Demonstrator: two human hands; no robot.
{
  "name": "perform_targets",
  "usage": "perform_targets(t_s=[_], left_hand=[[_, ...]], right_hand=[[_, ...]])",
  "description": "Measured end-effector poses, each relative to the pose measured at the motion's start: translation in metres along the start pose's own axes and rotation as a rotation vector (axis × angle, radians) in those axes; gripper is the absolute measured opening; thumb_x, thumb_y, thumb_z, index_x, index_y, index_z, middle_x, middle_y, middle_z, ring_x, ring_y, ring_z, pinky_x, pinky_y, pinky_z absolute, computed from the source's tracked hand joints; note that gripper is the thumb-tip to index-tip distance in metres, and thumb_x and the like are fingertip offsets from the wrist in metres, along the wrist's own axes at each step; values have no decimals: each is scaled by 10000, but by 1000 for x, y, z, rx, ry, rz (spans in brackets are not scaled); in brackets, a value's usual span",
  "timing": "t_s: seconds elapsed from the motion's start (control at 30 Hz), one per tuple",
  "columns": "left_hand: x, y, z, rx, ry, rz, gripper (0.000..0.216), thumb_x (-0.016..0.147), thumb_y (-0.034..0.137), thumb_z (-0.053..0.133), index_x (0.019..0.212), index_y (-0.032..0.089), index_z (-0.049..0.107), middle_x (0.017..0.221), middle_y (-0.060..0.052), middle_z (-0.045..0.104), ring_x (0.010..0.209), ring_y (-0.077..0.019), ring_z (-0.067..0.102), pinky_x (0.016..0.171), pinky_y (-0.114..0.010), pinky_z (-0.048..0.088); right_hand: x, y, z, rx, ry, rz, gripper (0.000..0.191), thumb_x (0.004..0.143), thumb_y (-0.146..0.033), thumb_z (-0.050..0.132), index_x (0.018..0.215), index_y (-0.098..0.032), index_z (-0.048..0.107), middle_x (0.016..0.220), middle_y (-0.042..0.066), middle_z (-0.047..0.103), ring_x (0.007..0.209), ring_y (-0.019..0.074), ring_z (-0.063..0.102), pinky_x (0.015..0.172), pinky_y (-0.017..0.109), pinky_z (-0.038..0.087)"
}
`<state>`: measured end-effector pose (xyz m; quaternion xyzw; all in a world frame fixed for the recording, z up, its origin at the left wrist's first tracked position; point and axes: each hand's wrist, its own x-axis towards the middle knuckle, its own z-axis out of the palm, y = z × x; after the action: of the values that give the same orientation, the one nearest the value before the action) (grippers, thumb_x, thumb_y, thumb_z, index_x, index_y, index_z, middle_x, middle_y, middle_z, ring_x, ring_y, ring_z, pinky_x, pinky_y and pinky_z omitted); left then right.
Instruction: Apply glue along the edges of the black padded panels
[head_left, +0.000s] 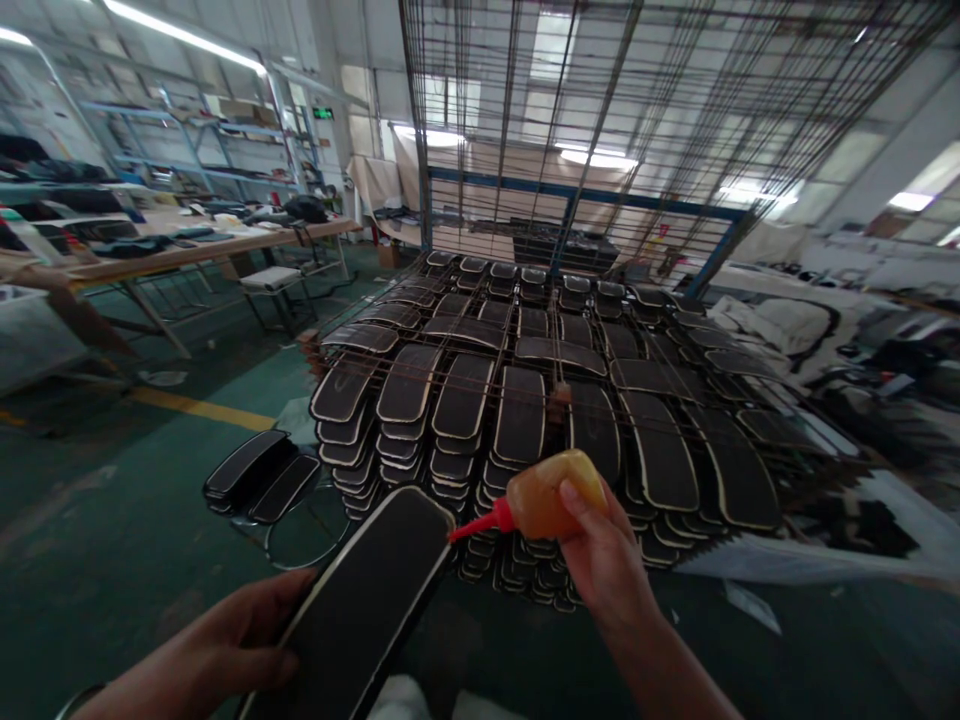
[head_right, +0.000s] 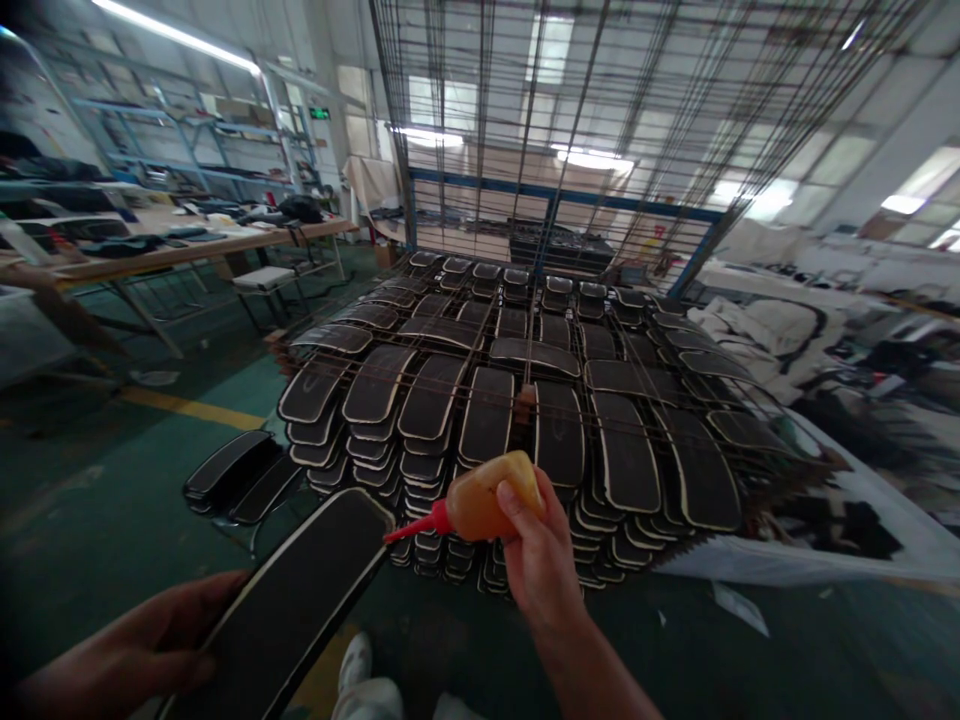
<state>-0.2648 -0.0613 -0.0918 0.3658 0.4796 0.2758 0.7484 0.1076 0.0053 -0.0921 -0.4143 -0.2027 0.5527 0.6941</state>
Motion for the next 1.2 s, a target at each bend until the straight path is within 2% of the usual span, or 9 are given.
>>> perform_targets(t_s=[0.23, 0.4, 0.5, 0.67, 0.87, 1.0, 1.1, 1.2], left_hand=[[6, 4, 21, -93, -155, 5, 478, 768, 280, 898, 1225, 408, 840, 1212, -20, 877, 1144, -376, 797, 997, -459, 630], [7, 8, 32, -127, -199, 1, 480, 822, 270, 871, 1294, 344, 815, 1230, -66, 870, 1139, -364, 801, 1004, -451, 624], [8, 11, 39, -136, -168, -8, 463, 805, 265, 887, 1259, 334, 829, 1215, -61, 874, 1095, -344, 816, 965, -423, 644], [9, 22, 52, -202, -107, -16, 370, 773, 243, 910, 1138, 291, 869, 1146, -63, 890, 1001, -308, 838, 919, -386, 667], [11, 26, 58, -265, 1, -21, 380, 716, 175, 916, 1089, 227, 858, 1086, -79, 897, 943, -299, 849, 848, -358, 685], [14, 26, 61, -280, 71, -32, 420, 678, 164, 924, 1086, 181, 824, 1056, -95, 897, 902, -295, 851, 808, -353, 691], [15, 28, 64, -289, 118, -38, 425, 662, 147, 922, 1068, 162, 800, 1024, -105, 896, 864, -292, 853, 770, -345, 694], [13, 29, 66, -298, 151, -37, 441, 649, 132, 909, 1071, 140, 779, 997, -119, 894, 827, -291, 853, 740, -341, 695]], right_hand=[[-4, 0, 1, 16, 60, 20, 607, 472, -431, 1113, 984, -258, 837, 922, 20, 790, 790, 192, 721, 629, 243, 613], [-10, 1, 2, 10, 78, 36, 635, 453, -414, 1117, 994, -245, 831, 934, 18, 790, 805, 183, 719, 659, 233, 611], [-14, 2, 4, 10, 80, 47, 640, 441, -412, 1116, 995, -261, 834, 939, 10, 793, 822, 185, 725, 681, 239, 619], [-21, 4, 4, -11, 9, 43, 588, 468, -416, 1112, 978, -292, 847, 929, 7, 799, 835, 187, 745, 711, 231, 630], [-32, 10, -9, -75, -198, -54, 460, 708, -389, 1032, 1115, -336, 825, 1023, 4, 804, 885, 162, 756, 771, 211, 628], [-41, 9, -14, -151, -331, -52, 476, 801, -385, 970, 1233, -348, 773, 1131, 35, 791, 973, 227, 763, 833, 309, 640], [-52, 5, -12, -166, -347, 11, 530, 819, -391, 949, 1300, -343, 732, 1160, 68, 784, 1014, 282, 754, 874, 393, 624], [-63, -1, -10, -158, -356, 44, 579, 785, -421, 969, 1303, -340, 723, 1164, 77, 781, 996, 292, 749, 843, 400, 615]])
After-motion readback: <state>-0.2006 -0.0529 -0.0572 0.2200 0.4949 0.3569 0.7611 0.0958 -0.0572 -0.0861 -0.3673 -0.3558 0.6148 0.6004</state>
